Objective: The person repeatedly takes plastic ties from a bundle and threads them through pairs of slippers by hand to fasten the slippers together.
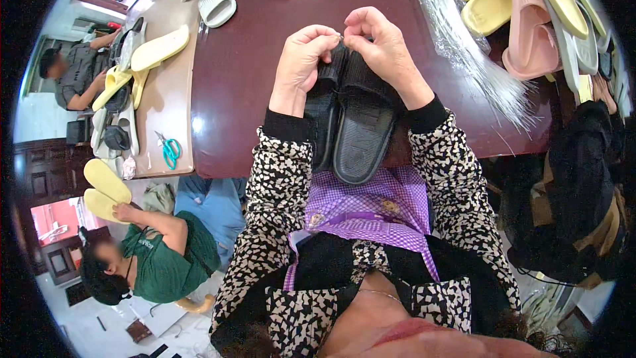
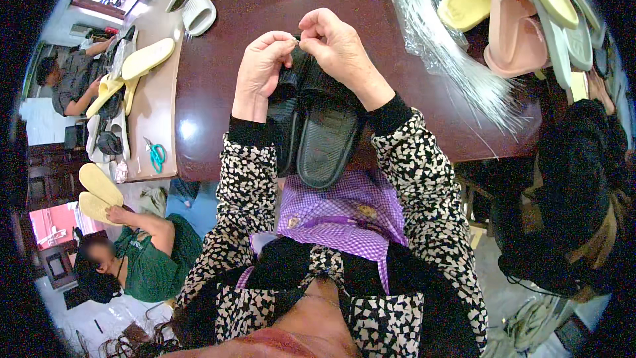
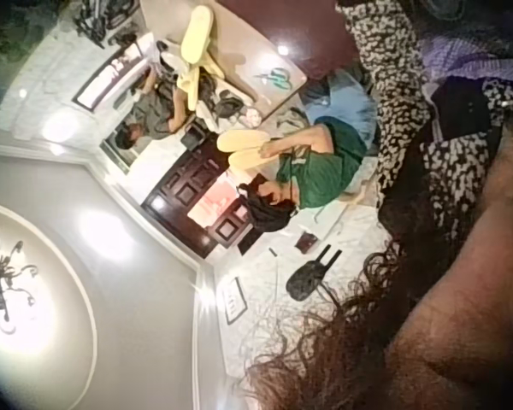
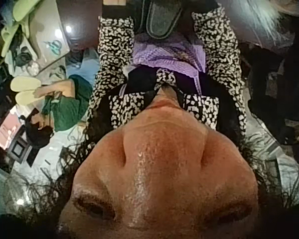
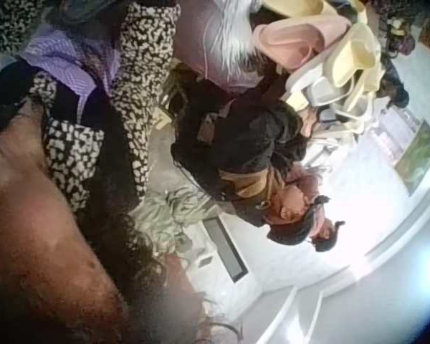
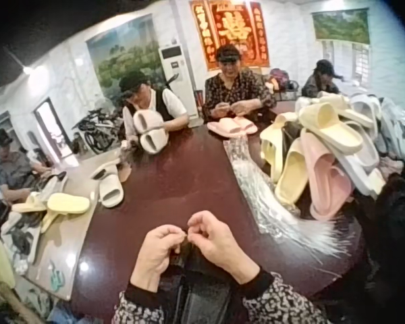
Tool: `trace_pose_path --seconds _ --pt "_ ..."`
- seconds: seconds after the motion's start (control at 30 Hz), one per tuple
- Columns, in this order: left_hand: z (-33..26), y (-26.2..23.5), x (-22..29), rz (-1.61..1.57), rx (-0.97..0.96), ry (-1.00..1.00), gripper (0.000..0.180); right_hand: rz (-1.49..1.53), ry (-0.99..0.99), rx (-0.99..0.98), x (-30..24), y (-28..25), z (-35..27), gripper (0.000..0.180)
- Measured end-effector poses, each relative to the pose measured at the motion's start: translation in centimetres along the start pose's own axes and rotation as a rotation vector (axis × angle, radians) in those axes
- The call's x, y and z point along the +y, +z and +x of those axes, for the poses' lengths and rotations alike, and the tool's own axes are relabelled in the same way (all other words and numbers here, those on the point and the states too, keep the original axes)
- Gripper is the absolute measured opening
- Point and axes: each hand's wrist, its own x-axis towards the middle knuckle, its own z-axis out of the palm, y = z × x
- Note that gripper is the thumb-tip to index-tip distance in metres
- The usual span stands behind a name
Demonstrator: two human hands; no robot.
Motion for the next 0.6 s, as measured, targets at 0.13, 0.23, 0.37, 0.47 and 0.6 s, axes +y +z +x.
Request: trace_pose_path --seconds 0.13,0.23,0.37,0.47,0.6 --pt "0.1 -0.3 -0.3 0.014 -0.019 -0.014 0.005 -0.054 0.003 -0.021 0.1 -0.2 0.0 0.023" --pt "0.1 -0.7 -0.4 0.035 -0.037 -0.021 0.007 -0.085 0.009 -0.028 -0.1 -0.1 0.0 0.023" --pt "0.1 -0.9 -0.5 0.042 -0.058 -0.046 0.007 -0.099 0.009 -0.028 0.0 0.1 -0.2 0.023" --pt "0.2 -1.2 -0.5 0.02 -0.083 -0.083 0.007 -0.106 0.007 -0.033 0.3 0.1 -0.3 0.022" --pt "0.2 -2.0 -0.8 0.008 -0.133 -0.121 0.008 -0.087 -0.018 -0.069 0.6 0.0 -0.6 0.021"
